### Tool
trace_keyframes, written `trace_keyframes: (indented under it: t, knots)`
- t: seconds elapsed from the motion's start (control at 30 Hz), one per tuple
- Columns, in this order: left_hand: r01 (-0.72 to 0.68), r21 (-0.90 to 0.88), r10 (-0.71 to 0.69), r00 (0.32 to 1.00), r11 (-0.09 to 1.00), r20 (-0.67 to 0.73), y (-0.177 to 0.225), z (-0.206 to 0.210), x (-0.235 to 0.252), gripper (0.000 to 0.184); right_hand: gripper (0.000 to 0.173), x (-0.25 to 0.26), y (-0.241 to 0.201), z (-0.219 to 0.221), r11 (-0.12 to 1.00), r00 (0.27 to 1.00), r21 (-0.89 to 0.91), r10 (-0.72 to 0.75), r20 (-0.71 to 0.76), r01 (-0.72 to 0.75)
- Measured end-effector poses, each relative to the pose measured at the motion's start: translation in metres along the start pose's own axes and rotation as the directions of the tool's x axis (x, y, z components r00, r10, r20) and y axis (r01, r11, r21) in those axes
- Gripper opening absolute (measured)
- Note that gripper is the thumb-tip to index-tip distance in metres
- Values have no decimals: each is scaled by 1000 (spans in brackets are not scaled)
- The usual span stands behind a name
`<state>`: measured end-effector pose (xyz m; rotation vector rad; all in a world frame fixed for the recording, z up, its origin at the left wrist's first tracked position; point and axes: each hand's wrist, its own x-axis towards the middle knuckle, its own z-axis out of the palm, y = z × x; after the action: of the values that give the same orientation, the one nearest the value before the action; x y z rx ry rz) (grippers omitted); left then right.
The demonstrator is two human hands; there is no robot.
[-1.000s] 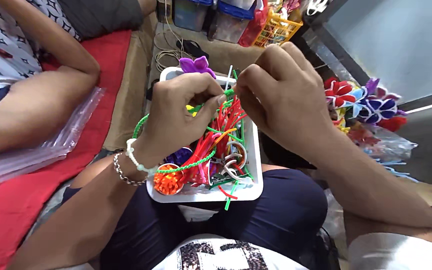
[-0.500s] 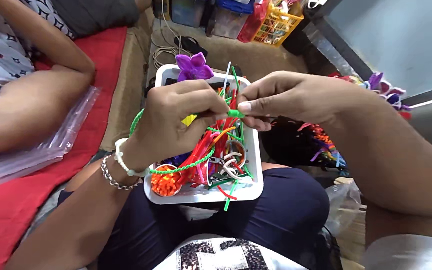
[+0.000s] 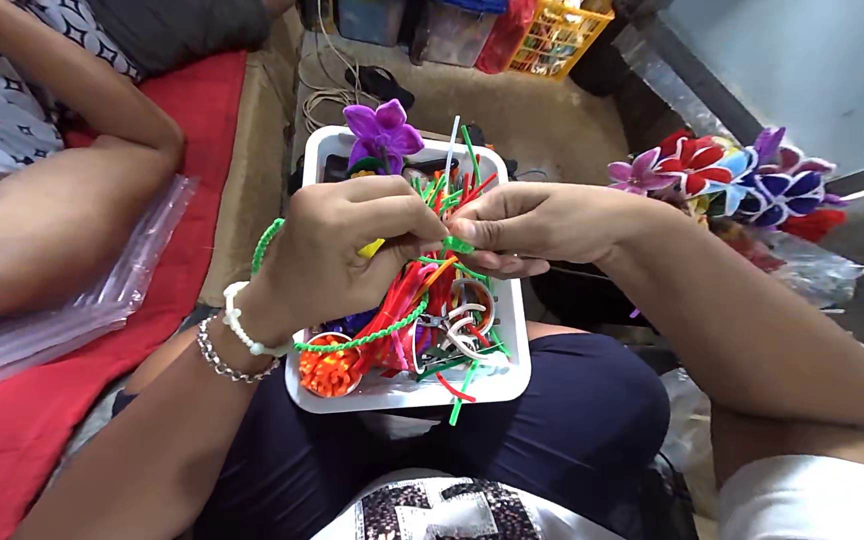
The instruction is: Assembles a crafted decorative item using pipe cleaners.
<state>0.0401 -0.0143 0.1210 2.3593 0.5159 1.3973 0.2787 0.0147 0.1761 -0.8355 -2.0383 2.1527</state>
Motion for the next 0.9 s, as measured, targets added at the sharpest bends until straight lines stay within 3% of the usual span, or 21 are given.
trace_keyframes:
  t: [0.1,0.17,0.23,0.33,0.4,0.57,0.7,0.8,0.9]
  knots:
    - [34,27,-33,998,999,-51,-3,2,-1,14,31,-5,0,0,962,961,-233,-194,-200,146]
    - [79,9,-77,992,997,-102,-5,0,-1,15,22,-10,-2,4,867,847,-454,-390,-361,206]
    - [126,-27,-129,982,992,-141,-6,-3,-1,14,16,-15,-5,13,740,719,-646,-552,-422,189]
    - [166,-62,-174,971,984,-163,-7,-5,0,13,15,-13,0,26,511,570,-854,-732,-373,97]
    - [176,-84,-187,969,981,-162,-7,-3,0,12,15,-8,6,33,400,510,-916,-794,-332,27]
    - [194,-105,-208,967,975,-145,-4,-1,-1,11,12,-3,18,37,308,421,-951,-862,-281,-4]
    - [152,-44,-157,977,987,-143,-6,0,-2,12,13,-3,19,37,342,442,-940,-844,-304,7]
    - [91,32,-86,987,995,-135,-6,-1,-2,12,13,-6,18,33,528,527,-843,-749,-403,106]
    - [6,94,3,996,996,-91,-6,-3,-1,11,14,-9,23,21,702,666,-656,-632,-395,277]
